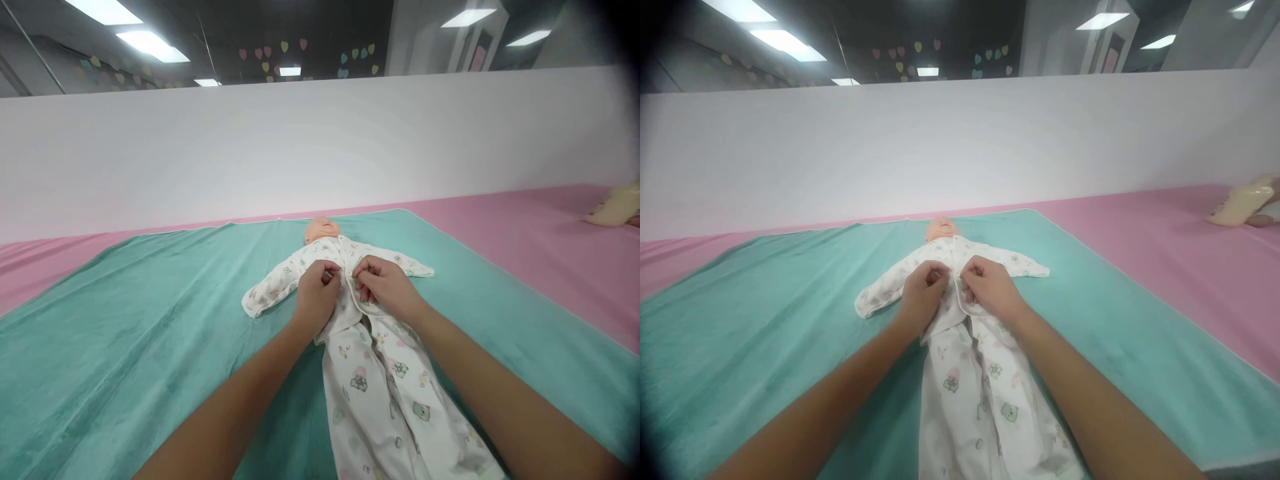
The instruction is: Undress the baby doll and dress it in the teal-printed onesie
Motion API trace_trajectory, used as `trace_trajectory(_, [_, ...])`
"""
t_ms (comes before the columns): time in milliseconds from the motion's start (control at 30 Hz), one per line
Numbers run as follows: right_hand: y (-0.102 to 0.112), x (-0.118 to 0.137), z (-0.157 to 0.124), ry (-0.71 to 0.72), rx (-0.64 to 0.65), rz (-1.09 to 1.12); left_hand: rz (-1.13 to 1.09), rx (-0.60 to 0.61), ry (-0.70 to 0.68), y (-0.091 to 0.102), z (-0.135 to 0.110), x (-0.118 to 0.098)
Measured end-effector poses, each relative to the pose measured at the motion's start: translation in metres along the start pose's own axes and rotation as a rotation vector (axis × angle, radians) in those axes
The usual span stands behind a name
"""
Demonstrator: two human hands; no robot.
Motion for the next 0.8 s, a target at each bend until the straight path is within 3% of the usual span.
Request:
trace_trajectory(467, [0.0, -0.001, 0.001, -0.007, -0.013, 0.061, 0.021, 0.006, -0.029, 0.0, 0.0, -0.003])
trace_trajectory(800, [0.0, 0.0, 0.0, 0.016, -0.002, 0.032, 0.041, 0.064, -0.146, -0.002, -0.002, -0.019])
Point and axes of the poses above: each hand's wrist, its own z-axis towards the middle knuckle, its own y-axis out of the back of the hand, x = y × z, the point moved 8 cm from there along z, towards the middle knuckle, and after that the axes turned 14 degrees about -x, right-handed, at the moved point
